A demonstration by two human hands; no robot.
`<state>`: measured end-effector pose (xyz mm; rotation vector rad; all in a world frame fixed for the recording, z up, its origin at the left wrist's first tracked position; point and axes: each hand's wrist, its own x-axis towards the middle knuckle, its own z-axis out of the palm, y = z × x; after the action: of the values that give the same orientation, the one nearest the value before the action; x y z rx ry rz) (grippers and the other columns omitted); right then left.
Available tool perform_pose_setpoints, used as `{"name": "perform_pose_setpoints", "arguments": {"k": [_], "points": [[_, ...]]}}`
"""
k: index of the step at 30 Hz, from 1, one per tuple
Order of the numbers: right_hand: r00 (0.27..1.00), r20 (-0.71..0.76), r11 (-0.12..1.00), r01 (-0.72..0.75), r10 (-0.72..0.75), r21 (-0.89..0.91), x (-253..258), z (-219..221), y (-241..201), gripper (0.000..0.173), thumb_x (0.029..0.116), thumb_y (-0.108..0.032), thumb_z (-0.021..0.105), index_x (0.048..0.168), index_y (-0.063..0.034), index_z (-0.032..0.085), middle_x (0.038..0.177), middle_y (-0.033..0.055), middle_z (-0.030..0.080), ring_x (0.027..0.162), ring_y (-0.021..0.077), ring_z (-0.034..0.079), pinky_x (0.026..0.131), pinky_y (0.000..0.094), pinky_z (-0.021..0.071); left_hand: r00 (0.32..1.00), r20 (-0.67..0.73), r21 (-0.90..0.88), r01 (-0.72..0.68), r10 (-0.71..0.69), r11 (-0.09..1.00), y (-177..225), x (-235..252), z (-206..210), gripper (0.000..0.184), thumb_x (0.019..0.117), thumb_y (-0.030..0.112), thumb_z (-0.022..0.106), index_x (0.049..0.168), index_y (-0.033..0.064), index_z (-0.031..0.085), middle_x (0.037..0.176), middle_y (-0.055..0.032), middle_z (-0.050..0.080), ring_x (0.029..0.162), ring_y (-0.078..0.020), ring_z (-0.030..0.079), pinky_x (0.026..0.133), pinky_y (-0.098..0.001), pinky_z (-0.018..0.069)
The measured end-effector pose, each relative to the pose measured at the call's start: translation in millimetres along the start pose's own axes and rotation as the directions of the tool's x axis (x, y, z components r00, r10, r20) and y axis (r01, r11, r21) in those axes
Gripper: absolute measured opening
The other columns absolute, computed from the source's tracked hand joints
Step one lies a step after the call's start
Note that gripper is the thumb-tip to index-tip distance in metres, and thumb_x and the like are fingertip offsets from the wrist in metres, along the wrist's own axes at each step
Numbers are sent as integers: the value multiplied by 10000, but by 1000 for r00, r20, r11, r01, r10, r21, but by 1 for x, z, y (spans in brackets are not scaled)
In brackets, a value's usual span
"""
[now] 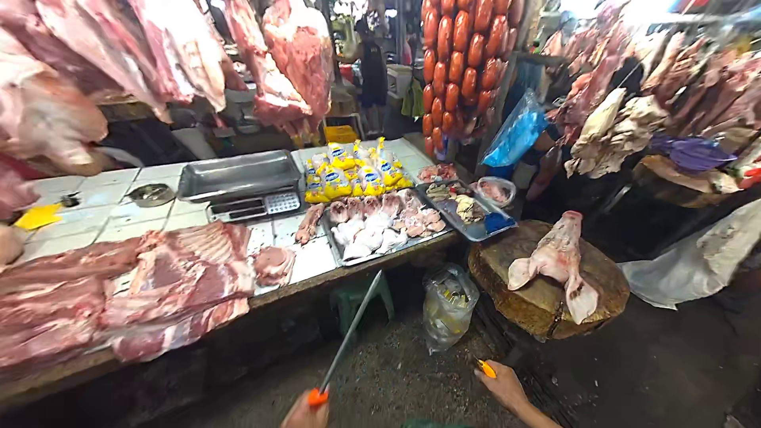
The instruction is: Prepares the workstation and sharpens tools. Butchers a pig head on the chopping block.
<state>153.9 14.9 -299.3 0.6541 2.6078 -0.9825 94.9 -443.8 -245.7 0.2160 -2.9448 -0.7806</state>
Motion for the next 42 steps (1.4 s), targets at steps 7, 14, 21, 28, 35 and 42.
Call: {"name": "perform_pose_setpoints", "arguments": {"k": [7,14,21,28,35,42], "points": [[785,319,845,518,-531,133,-28,32,-99,479,931,-553,686,1044,-91,741,845,80,710,766,177,675,752,422,573,994,84,-231,90,-72,969,40,87,46,323,1007,276,660,1157,-7,703,1187,-206,696,1142,-322,668,1040,-504,511],[751,31,631,532,-660,565,-60,-46,-234,334,1005,-417,651,1074,-93,695,782,26,707,676,142,687,666,349,606,999,-22,-309,-43,38,950,67,96,80,332,1029,294,628,1205,18,689,1259,-164,681,1166,-287,664,1040,-501,523],[839,144,804,432,-524,409,-55,0,-164,429,1010,-501,602,1126,-95,674,816,39,666,702,150,647,682,376,570,996,-83,-366,-63,35,929,74,93,84,321,1037,273,617,1216,16,687,1289,-164,667,1201,-287,644,1064,-481,507],[845,138,842,471,-516,263,-50,7,-133,447,1016,-516,583,1130,-92,668,834,58,669,752,166,653,724,397,562,974,-206,-358,-164,93,919,73,102,90,352,1049,314,592,1214,18,686,1271,-172,676,1233,-297,631,1093,-492,490],[802,-46,769,586,-595,257,-52,2,-130,369,1021,-436,618,1083,-75,666,818,43,663,738,115,642,701,333,564,961,-232,-310,-218,149,926,79,105,83,385,1077,332,522,1209,4,674,1289,-181,665,1282,-318,598,1123,-494,463],[776,-142,740,629,-614,237,-53,-11,-140,345,1017,-404,634,1095,-72,679,831,32,684,743,99,659,699,312,579,951,-278,-314,-221,133,924,78,114,90,353,1067,312,543,1162,6,691,1270,-176,673,1289,-321,592,1138,-492,448]]}}
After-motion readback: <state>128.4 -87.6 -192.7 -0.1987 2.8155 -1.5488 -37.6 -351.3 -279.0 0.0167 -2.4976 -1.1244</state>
